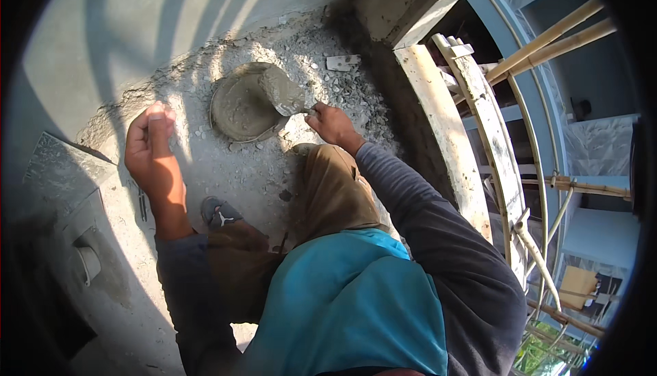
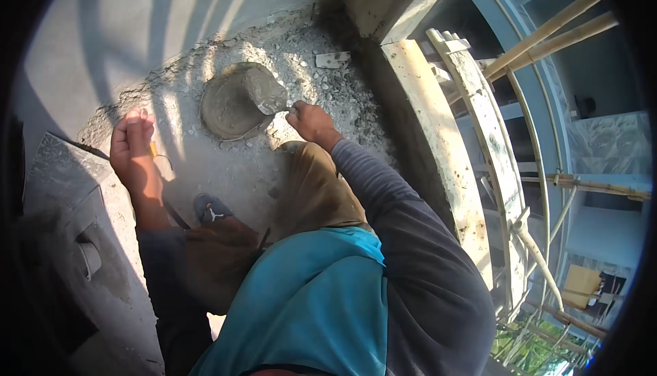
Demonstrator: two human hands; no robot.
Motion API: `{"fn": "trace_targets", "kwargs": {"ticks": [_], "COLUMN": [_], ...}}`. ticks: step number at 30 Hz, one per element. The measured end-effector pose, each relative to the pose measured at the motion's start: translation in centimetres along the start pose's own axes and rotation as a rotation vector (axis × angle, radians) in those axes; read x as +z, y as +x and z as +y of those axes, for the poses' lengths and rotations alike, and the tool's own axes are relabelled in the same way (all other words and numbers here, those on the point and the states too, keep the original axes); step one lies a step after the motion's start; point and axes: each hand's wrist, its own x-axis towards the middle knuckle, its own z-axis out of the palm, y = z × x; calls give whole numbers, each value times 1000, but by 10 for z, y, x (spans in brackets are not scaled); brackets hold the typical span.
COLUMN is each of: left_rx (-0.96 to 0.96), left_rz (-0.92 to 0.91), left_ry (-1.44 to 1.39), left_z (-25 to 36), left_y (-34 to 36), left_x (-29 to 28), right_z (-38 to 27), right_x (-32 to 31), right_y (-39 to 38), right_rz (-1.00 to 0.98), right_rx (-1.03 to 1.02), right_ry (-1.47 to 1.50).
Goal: Applying mortar to the edge of a wall using a trowel.
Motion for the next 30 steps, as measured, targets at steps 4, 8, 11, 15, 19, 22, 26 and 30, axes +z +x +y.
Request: {"fn": "trace_targets", "kwargs": {"ticks": [4,8,11,15,19,22,26,30], "left_rx": [-35,-87,-94,-86,-78,-114,-68,-86], "left_rz": [-30,4,0,-17,7,-26,-57,-43], "left_ry": [72,135,165,129,178,161,218,139], "left_z": [-4,4,5,1,12,2,5,-2], "left_y": [5,0,-1,0,-3,-3,0,3], "left_x": [-1,2,0,0,-8,1,7,8], "right_z": [24,58,89,164,210,165,169,208], "right_x": [-30,-45,-55,-62,-65,-105,-76,-22], "right_y": [-49,-92,-125,-168,-172,-188,-178,-171], "right_rz": [64,147,-113,-215,44,136,83,10], "right_rx": [126,129,340,607,742,697,480,493], "right_ry": [47,-28,495,1048,862,701,182,194]}}
